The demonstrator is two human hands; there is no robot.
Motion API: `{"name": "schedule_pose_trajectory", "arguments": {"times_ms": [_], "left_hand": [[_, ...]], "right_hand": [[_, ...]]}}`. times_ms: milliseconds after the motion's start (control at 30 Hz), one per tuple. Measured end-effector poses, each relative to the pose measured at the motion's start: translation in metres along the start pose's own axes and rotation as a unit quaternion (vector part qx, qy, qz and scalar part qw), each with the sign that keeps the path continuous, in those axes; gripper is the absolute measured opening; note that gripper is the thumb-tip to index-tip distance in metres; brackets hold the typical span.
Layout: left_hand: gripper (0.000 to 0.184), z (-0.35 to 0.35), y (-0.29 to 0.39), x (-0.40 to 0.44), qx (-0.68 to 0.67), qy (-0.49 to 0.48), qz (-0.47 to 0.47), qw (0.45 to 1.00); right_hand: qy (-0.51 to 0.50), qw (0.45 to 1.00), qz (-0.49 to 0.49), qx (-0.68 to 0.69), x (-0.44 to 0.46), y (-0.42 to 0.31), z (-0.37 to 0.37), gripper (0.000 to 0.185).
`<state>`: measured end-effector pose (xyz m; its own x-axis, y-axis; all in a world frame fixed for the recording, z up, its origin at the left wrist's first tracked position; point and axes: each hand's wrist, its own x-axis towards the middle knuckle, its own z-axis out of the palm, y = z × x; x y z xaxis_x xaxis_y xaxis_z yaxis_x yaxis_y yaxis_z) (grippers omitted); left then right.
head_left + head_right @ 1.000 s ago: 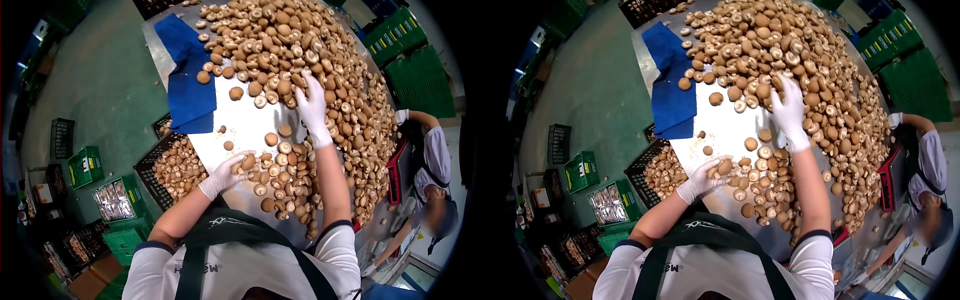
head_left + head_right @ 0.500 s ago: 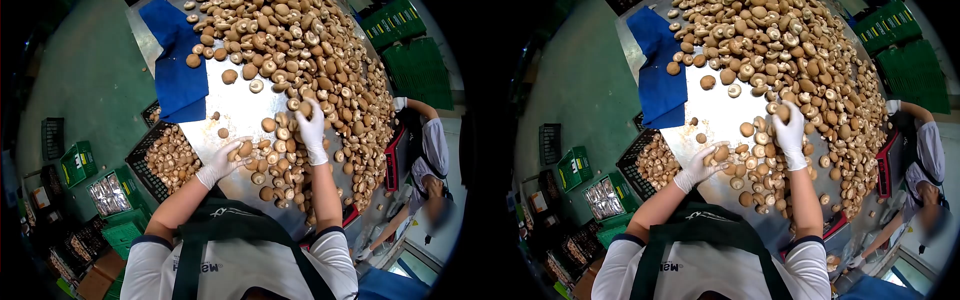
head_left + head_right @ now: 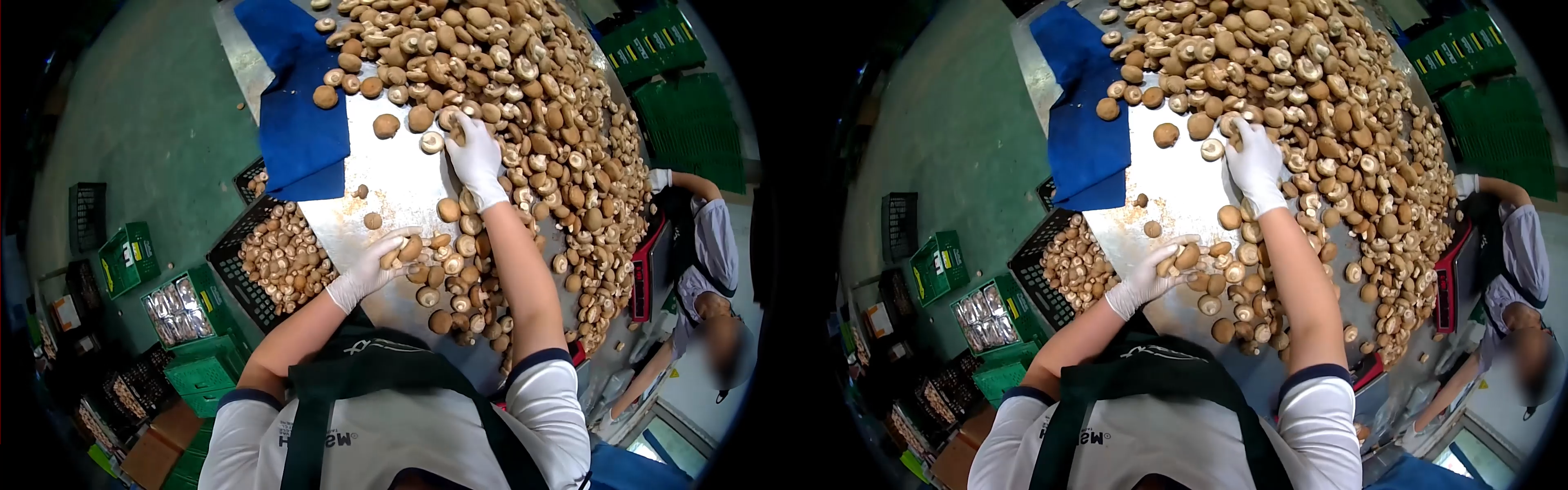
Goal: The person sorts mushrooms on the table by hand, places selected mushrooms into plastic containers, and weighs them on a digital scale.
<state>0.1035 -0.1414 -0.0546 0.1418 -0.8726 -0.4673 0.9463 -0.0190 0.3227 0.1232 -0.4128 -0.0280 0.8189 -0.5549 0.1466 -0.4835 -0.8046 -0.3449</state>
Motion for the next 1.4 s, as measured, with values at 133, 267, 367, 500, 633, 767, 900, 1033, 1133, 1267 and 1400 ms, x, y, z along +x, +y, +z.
{"name": "schedule_pose_trajectory", "arguments": {"times_ms": [133, 267, 367, 500, 633, 767, 900, 1033, 1133, 1267, 1400], "left_hand": [[0.043, 0.002, 0.002, -0.004, 0.008, 0.003, 0.008, 1.0], [0.042, 0.0, 0.002, -0.004, 0.003, 0.003, 0.003, 1.0], [0.042, 0.0, 0.001, -0.004, 0.026, 0.003, 0.005, 1.0], [0.043, 0.0, -0.01, 0.001, -0.006, 0.042, 0.017, 0.999], [0.043, 0.02, -0.003, -0.023, 0.149, 0.072, 0.205, 0.965], [0.041, 0.022, 0.021, -0.037, -0.075, 0.01, 0.005, 0.997], [0.059, 0.011, 0.028, -0.047, 0.016, 0.001, -0.005, 1.0], [0.053, -0.017, 0.003, -0.047, 0.036, -0.02, -0.064, 0.997], [0.052, -0.007, -0.005, -0.084, -0.035, 0.024, -0.072, 0.996], [0.053, -0.005, -0.002, -0.116, -0.102, 0.031, -0.041, 0.994], [0.053, -0.021, 0.006, -0.127, -0.099, 0.068, -0.041, 0.992]], "right_hand": [[-0.137, 0.989, 0.036, -0.042, -0.019, -0.015, -0.034, 0.062], [-0.07, 0.997, -0.026, -0.017, 0.0, -0.057, -0.048, 0.049], [-0.066, 0.994, -0.074, -0.051, 0.02, -0.077, -0.019, 0.037], [-0.023, 0.993, -0.097, -0.058, 0.03, -0.056, 0.021, 0.042], [0.01, 0.992, -0.088, 0.089, 0.006, -0.054, 0.001, 0.052], [0.009, 0.96, -0.12, 0.253, -0.044, -0.068, -0.038, 0.055], [-0.217, 0.935, -0.112, 0.258, -0.105, -0.115, -0.087, 0.05], [-0.322, 0.891, -0.216, 0.235, -0.137, -0.133, -0.076, 0.044], [-0.374, 0.861, -0.168, 0.301, -0.149, -0.143, -0.07, 0.045], [-0.39, 0.851, -0.126, 0.33, -0.161, -0.155, -0.063, 0.052], [-0.346, 0.84, -0.115, 0.402, -0.167, -0.174, -0.063, 0.052]]}}
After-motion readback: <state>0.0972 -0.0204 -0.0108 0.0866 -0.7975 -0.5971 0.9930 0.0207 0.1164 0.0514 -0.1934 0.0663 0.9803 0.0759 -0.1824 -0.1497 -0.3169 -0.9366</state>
